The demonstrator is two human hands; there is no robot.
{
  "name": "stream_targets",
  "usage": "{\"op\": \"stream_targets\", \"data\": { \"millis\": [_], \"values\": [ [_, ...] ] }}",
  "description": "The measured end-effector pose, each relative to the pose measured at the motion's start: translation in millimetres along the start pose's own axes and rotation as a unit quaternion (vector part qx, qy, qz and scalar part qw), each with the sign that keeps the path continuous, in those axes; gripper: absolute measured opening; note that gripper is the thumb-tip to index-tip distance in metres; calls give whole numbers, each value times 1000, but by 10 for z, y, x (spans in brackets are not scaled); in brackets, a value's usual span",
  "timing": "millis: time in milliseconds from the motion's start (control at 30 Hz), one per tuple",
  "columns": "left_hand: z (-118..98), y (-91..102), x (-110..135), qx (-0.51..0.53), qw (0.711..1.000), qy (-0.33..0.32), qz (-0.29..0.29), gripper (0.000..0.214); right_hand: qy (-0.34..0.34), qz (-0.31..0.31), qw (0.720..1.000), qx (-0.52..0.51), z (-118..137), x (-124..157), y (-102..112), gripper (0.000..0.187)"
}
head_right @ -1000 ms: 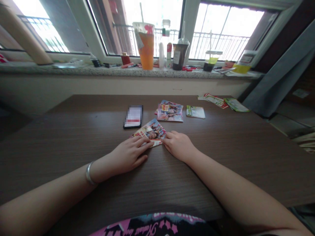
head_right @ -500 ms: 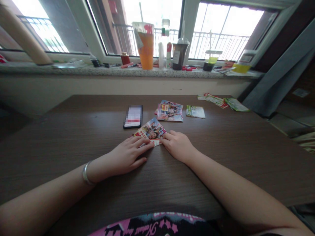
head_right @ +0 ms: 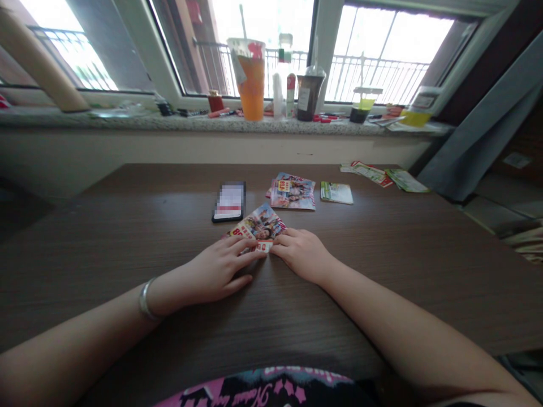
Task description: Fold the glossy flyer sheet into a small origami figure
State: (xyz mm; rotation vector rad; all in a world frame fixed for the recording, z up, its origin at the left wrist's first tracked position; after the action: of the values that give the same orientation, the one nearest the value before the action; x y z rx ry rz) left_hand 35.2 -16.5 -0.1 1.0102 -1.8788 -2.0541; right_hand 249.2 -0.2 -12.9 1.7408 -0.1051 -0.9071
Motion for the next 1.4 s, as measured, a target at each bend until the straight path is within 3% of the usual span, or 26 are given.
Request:
{"op": "stream_targets", "data": {
  "millis": [467, 833, 1400],
  "values": [
    [29, -47, 15, -3, 1000, 7, -8, 52, 47, -16, 998, -30, -20, -9, -44, 29],
    [9, -72, 18, -14, 1000, -5, -28, 48, 31, 21, 999, 13, -43, -23, -5, 25],
    [2, -88, 57, -16, 1000, 11, -10, 45, -26, 70, 996, 38, -242, 43, 95, 22]
  ]
}}
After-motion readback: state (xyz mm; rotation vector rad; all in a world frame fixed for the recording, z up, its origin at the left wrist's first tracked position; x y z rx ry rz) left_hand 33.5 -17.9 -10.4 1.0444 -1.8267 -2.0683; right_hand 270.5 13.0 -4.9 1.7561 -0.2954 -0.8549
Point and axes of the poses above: each hand's wrist, its own x-axis away from the middle knuckle, its own y-axis out of the back of the hand, z = x × y, the point moved 2 cm from there along -x, towards the middle knuckle, and after that the axes turned 15 degrees about -z, right-handed, at the moved point
